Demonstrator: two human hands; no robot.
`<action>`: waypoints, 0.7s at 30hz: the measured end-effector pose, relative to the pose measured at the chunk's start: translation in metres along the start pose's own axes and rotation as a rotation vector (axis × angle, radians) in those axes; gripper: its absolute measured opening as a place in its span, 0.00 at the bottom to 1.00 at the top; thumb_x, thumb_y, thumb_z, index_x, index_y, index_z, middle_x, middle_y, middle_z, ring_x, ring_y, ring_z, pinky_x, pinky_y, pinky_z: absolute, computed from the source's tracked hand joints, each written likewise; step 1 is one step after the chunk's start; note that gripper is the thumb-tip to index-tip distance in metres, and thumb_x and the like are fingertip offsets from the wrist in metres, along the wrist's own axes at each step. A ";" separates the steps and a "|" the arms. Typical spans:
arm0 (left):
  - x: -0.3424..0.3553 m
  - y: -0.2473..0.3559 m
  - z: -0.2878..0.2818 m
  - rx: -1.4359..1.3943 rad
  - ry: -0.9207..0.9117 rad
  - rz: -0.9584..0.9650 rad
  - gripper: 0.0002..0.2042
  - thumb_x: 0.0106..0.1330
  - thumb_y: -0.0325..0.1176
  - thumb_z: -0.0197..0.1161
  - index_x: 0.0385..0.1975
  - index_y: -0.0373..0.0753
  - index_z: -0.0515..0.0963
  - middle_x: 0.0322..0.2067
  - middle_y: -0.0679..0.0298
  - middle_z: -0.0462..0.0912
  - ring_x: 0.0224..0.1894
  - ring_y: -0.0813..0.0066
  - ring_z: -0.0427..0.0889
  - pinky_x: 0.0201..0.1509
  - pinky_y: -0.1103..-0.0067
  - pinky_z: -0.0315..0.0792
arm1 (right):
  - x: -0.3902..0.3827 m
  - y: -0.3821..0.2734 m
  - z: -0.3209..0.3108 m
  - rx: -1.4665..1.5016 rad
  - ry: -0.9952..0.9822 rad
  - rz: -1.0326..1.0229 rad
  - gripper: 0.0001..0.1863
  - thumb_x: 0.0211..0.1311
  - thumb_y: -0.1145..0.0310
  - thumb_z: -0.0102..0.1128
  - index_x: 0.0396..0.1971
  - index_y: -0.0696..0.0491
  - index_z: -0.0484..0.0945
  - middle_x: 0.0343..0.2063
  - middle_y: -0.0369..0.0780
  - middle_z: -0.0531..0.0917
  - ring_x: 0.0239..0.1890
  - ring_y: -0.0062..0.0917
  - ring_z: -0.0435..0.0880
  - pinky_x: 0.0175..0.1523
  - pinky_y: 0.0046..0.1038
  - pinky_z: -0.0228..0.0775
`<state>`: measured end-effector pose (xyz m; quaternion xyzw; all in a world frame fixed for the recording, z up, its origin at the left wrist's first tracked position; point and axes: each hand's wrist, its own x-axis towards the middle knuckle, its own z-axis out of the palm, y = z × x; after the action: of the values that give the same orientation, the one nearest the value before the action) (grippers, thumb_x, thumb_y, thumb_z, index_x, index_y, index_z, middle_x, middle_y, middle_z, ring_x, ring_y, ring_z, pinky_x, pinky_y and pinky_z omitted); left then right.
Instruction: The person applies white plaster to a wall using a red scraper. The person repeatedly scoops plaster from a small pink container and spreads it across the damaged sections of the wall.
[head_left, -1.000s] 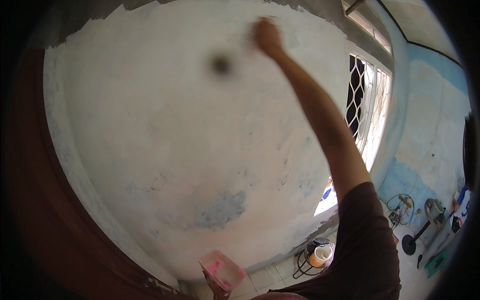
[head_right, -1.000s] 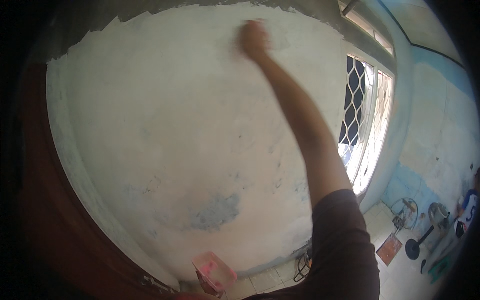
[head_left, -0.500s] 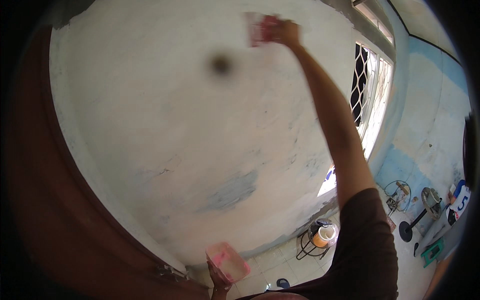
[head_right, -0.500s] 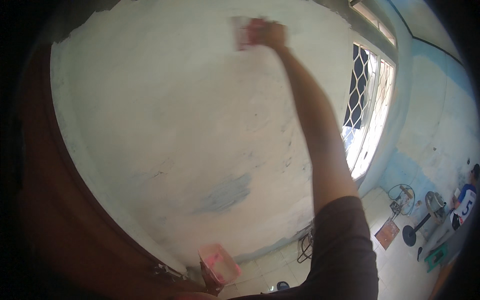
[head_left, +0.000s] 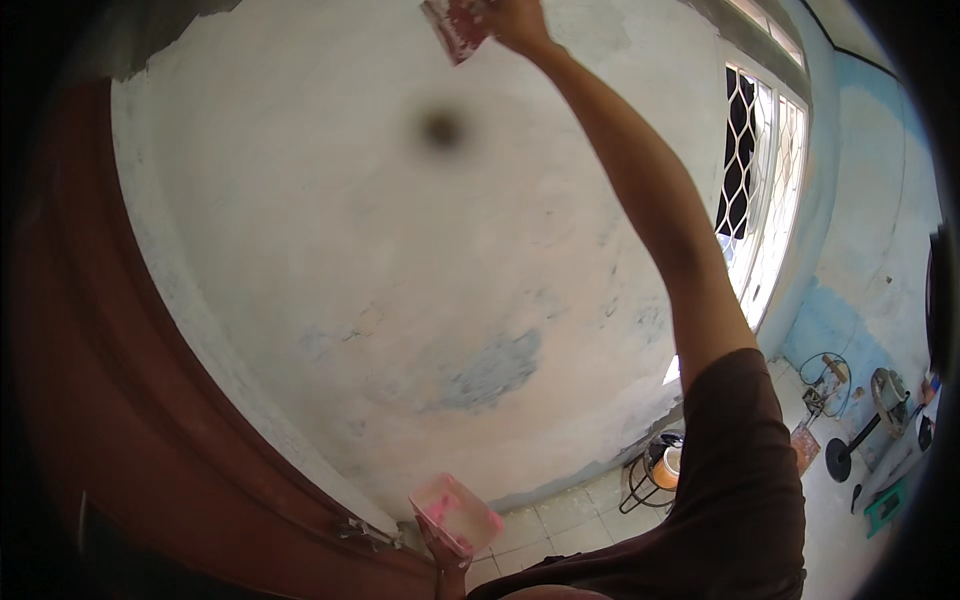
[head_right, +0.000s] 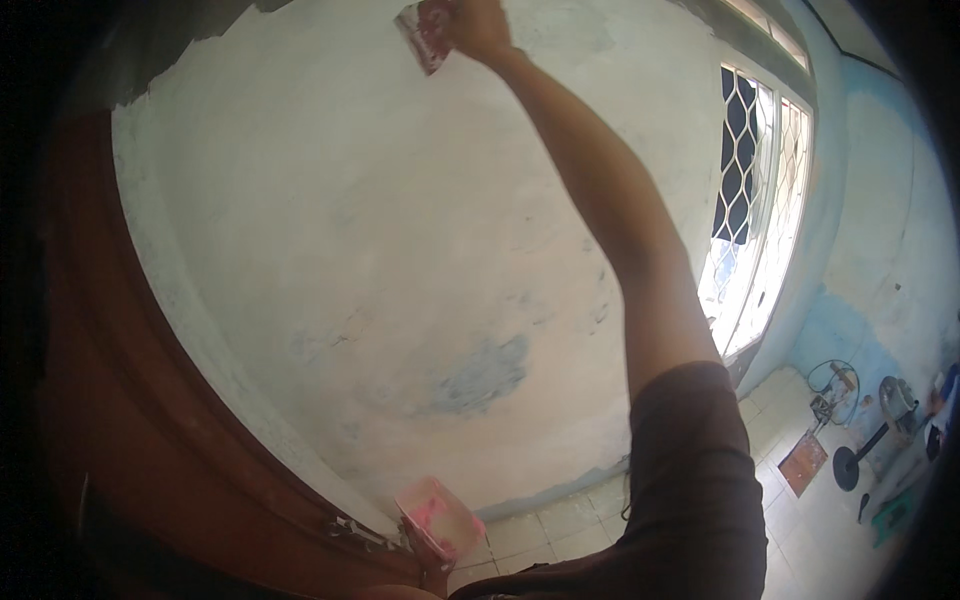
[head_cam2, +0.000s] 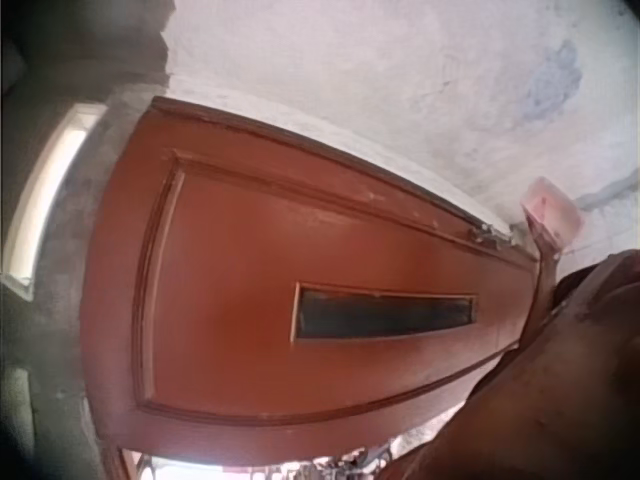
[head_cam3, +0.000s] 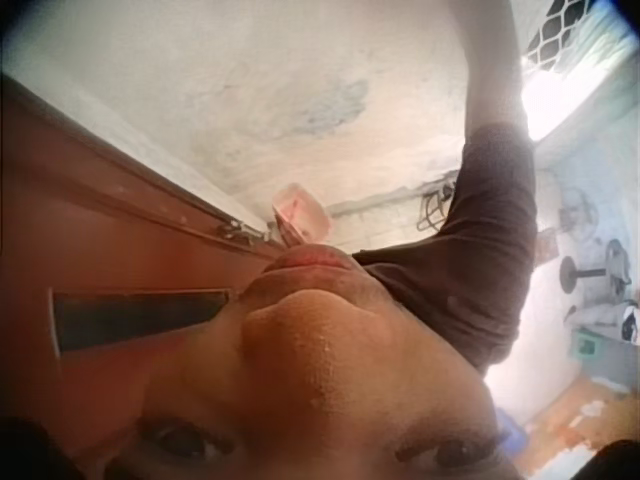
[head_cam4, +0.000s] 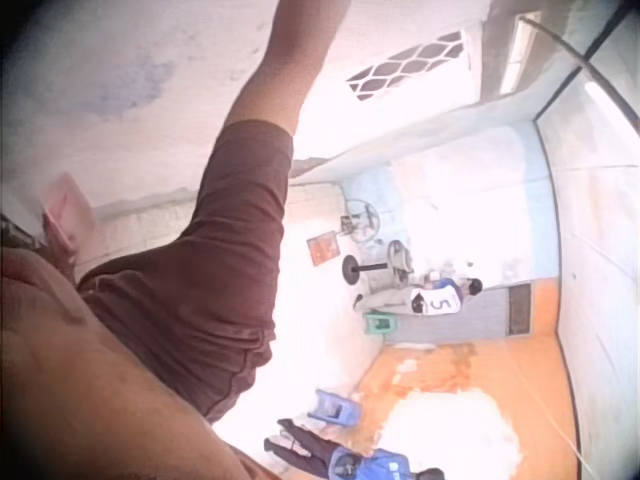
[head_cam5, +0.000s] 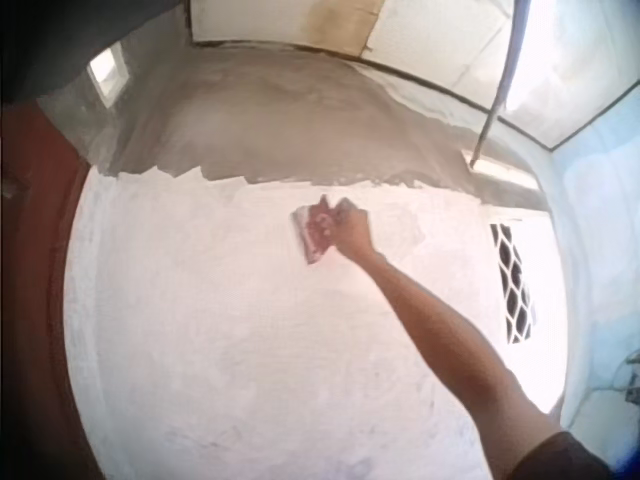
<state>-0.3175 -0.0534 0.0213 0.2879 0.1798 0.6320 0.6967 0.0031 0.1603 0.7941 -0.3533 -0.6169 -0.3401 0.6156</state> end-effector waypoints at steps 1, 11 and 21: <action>0.002 -0.002 0.005 0.135 0.000 0.083 0.37 0.69 0.67 0.48 0.69 0.46 0.62 0.62 0.61 0.69 0.62 0.54 0.70 0.66 0.54 0.67 | -0.006 0.005 0.016 -0.079 0.024 -0.038 0.17 0.62 0.63 0.67 0.35 0.63 0.75 0.26 0.52 0.85 0.32 0.41 0.87 0.34 0.42 0.77; 0.024 -0.082 0.096 -0.276 0.162 -0.088 0.37 0.69 0.68 0.46 0.67 0.43 0.64 0.60 0.60 0.71 0.58 0.52 0.73 0.59 0.53 0.73 | -0.026 0.255 -0.161 -0.569 -0.057 0.220 0.33 0.49 0.48 0.66 0.38 0.68 0.78 0.37 0.59 0.85 0.44 0.49 0.86 0.49 0.41 0.77; 0.023 -0.175 0.153 -0.394 0.000 -0.112 0.37 0.70 0.67 0.45 0.68 0.44 0.62 0.64 0.63 0.69 0.65 0.57 0.67 0.69 0.56 0.62 | -0.034 0.354 -0.324 -0.708 0.278 0.441 0.21 0.63 0.65 0.54 0.52 0.60 0.71 0.43 0.56 0.83 0.50 0.51 0.83 0.52 0.49 0.75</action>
<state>-0.0843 -0.0639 0.0312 0.1357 0.0685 0.6152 0.7736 0.4738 0.0670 0.7586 -0.6166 -0.2836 -0.4352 0.5916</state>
